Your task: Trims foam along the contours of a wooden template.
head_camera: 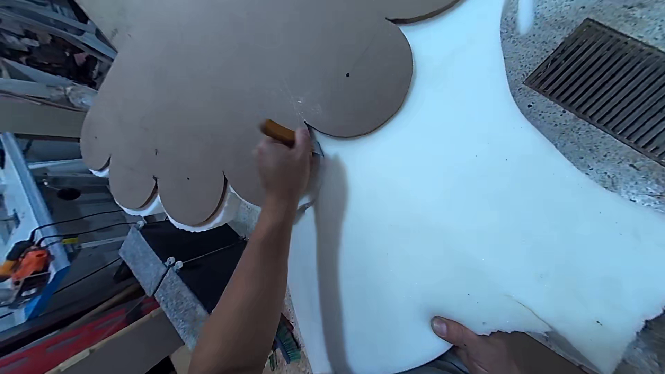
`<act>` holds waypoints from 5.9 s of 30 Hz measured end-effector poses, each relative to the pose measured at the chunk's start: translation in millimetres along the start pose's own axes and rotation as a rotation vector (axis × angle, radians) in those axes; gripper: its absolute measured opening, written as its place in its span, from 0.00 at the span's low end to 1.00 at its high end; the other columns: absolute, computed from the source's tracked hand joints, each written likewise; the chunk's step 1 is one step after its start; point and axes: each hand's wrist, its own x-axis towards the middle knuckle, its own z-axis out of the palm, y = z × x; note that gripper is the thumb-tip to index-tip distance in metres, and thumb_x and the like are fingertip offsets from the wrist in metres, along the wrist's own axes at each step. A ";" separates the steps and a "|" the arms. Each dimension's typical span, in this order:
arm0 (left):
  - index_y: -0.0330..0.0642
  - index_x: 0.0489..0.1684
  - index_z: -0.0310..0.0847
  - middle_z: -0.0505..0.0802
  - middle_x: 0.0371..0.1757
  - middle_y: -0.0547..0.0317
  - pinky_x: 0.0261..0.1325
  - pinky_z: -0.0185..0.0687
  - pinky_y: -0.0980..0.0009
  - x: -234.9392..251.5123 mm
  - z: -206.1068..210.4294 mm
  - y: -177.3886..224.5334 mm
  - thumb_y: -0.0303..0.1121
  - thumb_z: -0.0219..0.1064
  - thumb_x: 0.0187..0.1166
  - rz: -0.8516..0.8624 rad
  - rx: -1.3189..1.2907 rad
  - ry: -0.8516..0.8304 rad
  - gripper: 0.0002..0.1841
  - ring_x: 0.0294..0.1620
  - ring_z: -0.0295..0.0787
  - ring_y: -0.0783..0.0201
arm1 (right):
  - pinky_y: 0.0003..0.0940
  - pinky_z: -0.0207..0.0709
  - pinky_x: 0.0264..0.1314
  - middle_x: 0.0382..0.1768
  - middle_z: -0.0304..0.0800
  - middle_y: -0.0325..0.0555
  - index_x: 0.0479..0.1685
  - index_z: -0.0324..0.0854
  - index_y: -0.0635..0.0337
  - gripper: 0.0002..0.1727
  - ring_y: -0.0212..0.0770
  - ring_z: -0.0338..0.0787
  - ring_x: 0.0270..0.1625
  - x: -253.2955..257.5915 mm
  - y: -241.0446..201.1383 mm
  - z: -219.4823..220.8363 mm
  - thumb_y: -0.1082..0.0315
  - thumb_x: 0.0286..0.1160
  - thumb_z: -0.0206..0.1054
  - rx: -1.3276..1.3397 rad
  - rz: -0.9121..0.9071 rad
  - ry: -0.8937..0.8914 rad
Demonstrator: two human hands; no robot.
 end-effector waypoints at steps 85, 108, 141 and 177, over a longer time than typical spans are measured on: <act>0.33 0.53 0.87 0.97 0.40 0.46 0.49 0.97 0.59 -2.4 -108.8 -4.9 0.30 0.63 0.85 -0.039 -0.469 -0.461 0.11 0.39 0.98 0.54 | 0.51 0.92 0.54 0.44 0.95 0.58 0.52 0.85 0.66 0.25 0.49 0.97 0.46 -2.1 -12.6 -6.1 0.76 0.51 0.86 0.188 -0.109 -0.012; 0.46 0.53 0.93 0.97 0.50 0.63 0.55 0.93 0.64 7.5 -108.3 -23.2 0.36 0.71 0.76 0.576 -0.131 -0.638 0.12 0.48 0.94 0.67 | 0.50 0.92 0.55 0.45 0.95 0.56 0.52 0.87 0.64 0.22 0.48 0.97 0.47 1.6 -14.5 -4.7 0.75 0.55 0.84 0.204 -0.136 -0.069; 0.37 0.51 0.87 0.95 0.45 0.51 0.48 0.96 0.60 25.7 -37.9 -24.5 0.24 0.74 0.75 0.054 -0.320 -0.642 0.10 0.40 0.95 0.59 | 0.46 0.92 0.54 0.43 0.96 0.55 0.49 0.88 0.65 0.23 0.46 0.97 0.46 4.7 -14.9 -16.1 0.77 0.50 0.86 0.110 -0.189 -0.010; 0.37 0.48 0.84 0.96 0.28 0.59 0.29 0.98 0.62 -24.6 -37.3 30.5 0.37 0.69 0.85 0.206 -0.408 -0.052 0.10 0.24 0.96 0.61 | 0.46 0.91 0.58 0.45 0.96 0.54 0.51 0.87 0.64 0.21 0.46 0.96 0.48 15.5 -2.4 -38.4 0.76 0.55 0.84 0.068 -0.154 -0.060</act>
